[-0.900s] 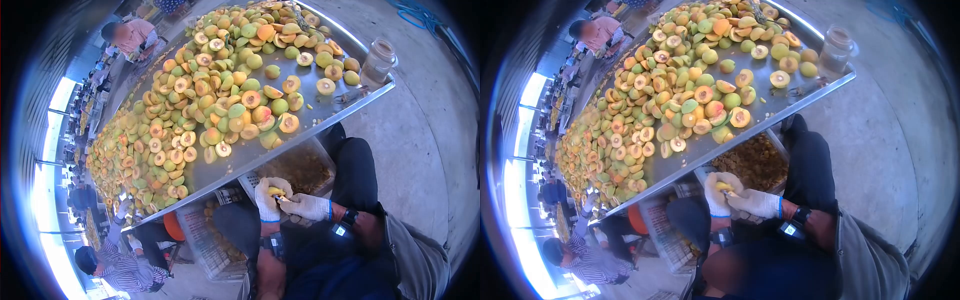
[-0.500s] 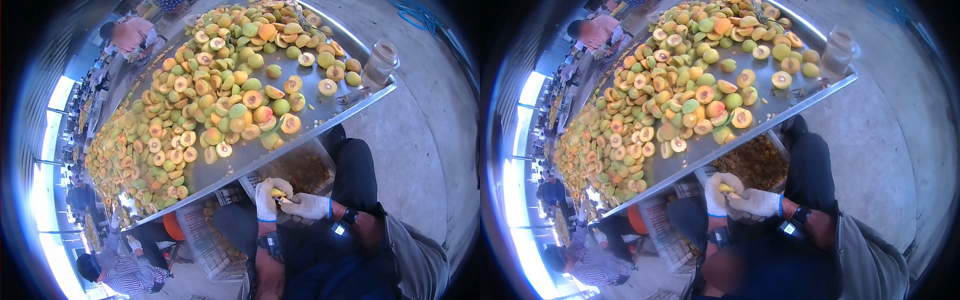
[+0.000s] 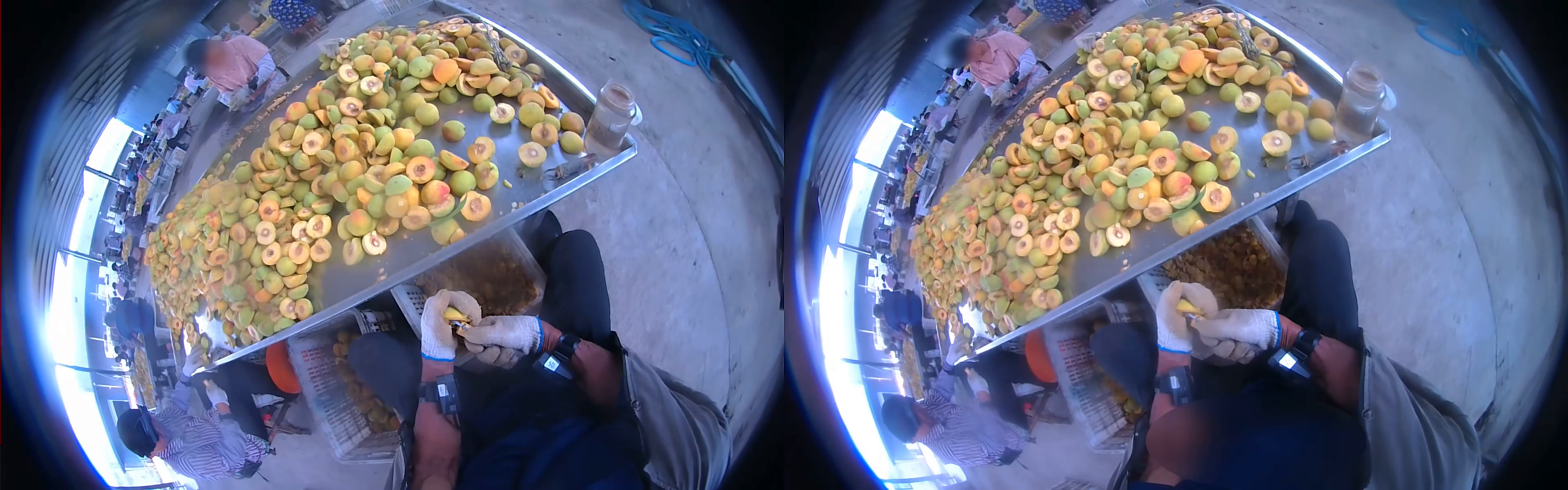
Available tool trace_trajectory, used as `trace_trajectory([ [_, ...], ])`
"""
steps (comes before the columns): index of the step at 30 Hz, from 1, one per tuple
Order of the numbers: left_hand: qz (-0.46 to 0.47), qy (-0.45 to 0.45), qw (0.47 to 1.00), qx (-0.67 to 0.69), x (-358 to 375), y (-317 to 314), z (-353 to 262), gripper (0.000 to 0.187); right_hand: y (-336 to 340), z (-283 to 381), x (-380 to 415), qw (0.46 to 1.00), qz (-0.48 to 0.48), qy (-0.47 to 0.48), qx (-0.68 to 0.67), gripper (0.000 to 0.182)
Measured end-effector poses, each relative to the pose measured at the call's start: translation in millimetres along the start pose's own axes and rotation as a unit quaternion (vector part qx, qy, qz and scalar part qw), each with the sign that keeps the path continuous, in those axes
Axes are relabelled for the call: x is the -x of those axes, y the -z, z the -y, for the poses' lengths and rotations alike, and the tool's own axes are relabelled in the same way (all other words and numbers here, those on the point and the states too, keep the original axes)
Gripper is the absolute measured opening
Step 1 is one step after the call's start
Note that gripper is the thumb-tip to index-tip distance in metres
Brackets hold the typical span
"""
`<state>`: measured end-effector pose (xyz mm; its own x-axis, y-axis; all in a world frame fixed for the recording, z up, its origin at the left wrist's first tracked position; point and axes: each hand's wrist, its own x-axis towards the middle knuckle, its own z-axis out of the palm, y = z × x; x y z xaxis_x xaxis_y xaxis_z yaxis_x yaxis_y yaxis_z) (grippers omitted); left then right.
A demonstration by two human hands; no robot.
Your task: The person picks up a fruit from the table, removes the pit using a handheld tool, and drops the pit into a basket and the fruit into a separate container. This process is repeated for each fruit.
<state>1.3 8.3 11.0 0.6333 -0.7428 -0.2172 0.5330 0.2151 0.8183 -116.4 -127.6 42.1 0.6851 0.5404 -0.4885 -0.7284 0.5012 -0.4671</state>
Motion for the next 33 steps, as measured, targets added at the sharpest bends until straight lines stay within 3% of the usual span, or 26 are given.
trace_trajectory([
  [2,-0.015,0.025,0.992,0.126,2,-5,3,0.049,3,-2,-1,1.000,-0.001,0.004,0.020,0.044],
  [6,-0.058,0.041,0.988,0.135,6,-10,1,0.045,1,-1,5,1.000,0.016,0.008,0.026,0.043],
  [9,-0.084,0.035,0.970,0.225,5,-15,-5,0.045,4,-2,0,0.999,0.026,0.033,0.022,0.042],
  [12,-0.162,-0.016,0.965,0.204,0,-17,-4,0.049,6,-9,-2,0.997,0.042,0.071,0.005,0.042],
  [16,-0.170,-0.066,0.952,0.244,1,3,-6,0.050,6,-6,-2,0.987,-0.053,0.151,0.030,0.046],
  [18,-0.190,-0.112,0.958,0.184,2,19,-15,0.047,0,0,-2,0.972,-0.178,0.153,0.033,0.050],
  [20,-0.205,-0.164,0.965,0.009,19,14,-44,0.037,8,-4,-15,0.960,-0.200,0.193,0.038,0.053],
  [21,-0.234,-0.218,0.939,-0.129,30,4,-64,0.022,7,-2,-15,0.957,-0.218,0.188,0.025,0.052],
  [22,-0.278,-0.285,0.849,-0.349,37,-1,-80,0.017,6,0,-15,0.954,-0.237,0.184,0.012,0.052],
  [23,-0.316,-0.258,0.908,-0.097,45,6,-104,0.022,7,0,-15,0.953,-0.238,0.187,0.009,0.052],
  [24,-0.357,-0.313,0.810,-0.345,56,13,-119,0.025,8,-2,-18,0.952,-0.248,0.181,0.003,0.051],
  [26,-0.466,-0.267,0.702,-0.468,83,31,-160,0.020,9,-5,-22,0.950,-0.258,0.175,-0.005,0.050],
  [27,-0.518,-0.280,0.743,-0.317,90,44,-176,0.031,9,-6,-23,0.950,-0.262,0.172,0.014,0.048],
  [28,-0.569,-0.264,0.661,-0.412,97,73,-185,0.039,8,-3,-23,0.948,-0.267,0.170,0.032,0.046],
  [30,-0.607,-0.256,0.620,-0.426,106,107,-194,0.039,4,0,-23,0.949,-0.267,0.167,0.013,0.044],
  [31,-0.605,-0.257,0.621,-0.427,99,102,-194,0.039,5,-2,-26,0.946,-0.266,0.186,0.015,0.043],
  [33,-0.466,-0.221,0.704,-0.489,73,71,-192,0.035,7,-8,-36,0.937,-0.269,0.222,-0.009,0.041],
])
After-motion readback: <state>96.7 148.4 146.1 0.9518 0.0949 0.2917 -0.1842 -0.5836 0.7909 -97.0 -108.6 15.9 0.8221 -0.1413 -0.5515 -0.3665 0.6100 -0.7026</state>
